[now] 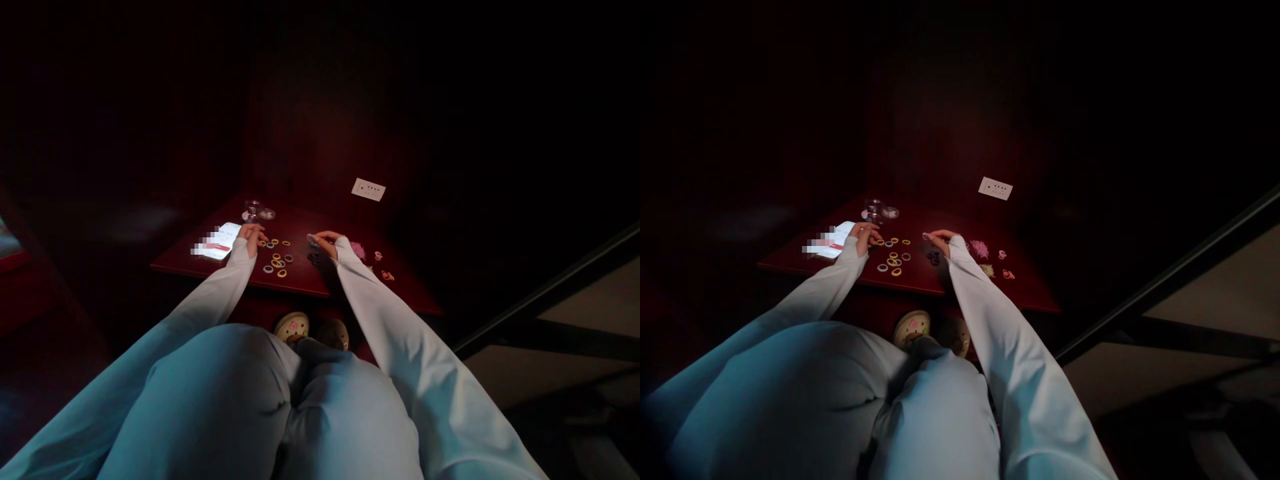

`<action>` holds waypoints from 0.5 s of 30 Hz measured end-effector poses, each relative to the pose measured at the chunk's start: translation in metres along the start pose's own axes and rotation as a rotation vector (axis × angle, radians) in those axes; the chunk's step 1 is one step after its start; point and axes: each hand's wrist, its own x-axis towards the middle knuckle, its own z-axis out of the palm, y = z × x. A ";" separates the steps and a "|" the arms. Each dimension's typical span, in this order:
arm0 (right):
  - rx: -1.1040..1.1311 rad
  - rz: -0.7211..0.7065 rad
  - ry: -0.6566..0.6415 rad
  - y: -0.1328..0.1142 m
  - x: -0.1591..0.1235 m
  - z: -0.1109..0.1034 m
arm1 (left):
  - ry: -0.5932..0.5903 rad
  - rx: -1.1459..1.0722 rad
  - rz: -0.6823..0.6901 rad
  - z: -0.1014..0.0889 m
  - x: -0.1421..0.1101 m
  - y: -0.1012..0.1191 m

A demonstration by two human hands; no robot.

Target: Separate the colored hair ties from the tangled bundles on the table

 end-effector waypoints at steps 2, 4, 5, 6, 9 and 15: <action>-0.045 0.078 0.094 0.009 0.004 -0.041 | 0.054 -0.039 -0.050 0.002 0.000 -0.004; -0.197 0.162 0.216 0.018 0.005 -0.094 | 0.073 -0.062 -0.053 0.004 0.001 -0.008; -0.315 0.202 0.251 0.021 0.004 -0.121 | 0.059 -0.071 -0.054 0.004 0.002 -0.011; -0.462 0.251 0.271 0.025 0.003 -0.148 | 0.029 -0.073 -0.062 0.005 0.002 -0.014; -0.903 0.572 0.272 0.036 -0.004 -0.206 | 0.030 -0.050 -0.032 0.002 0.001 -0.020; -1.027 0.649 0.142 0.075 -0.005 -0.204 | -0.085 0.031 -0.010 -0.006 -0.001 -0.023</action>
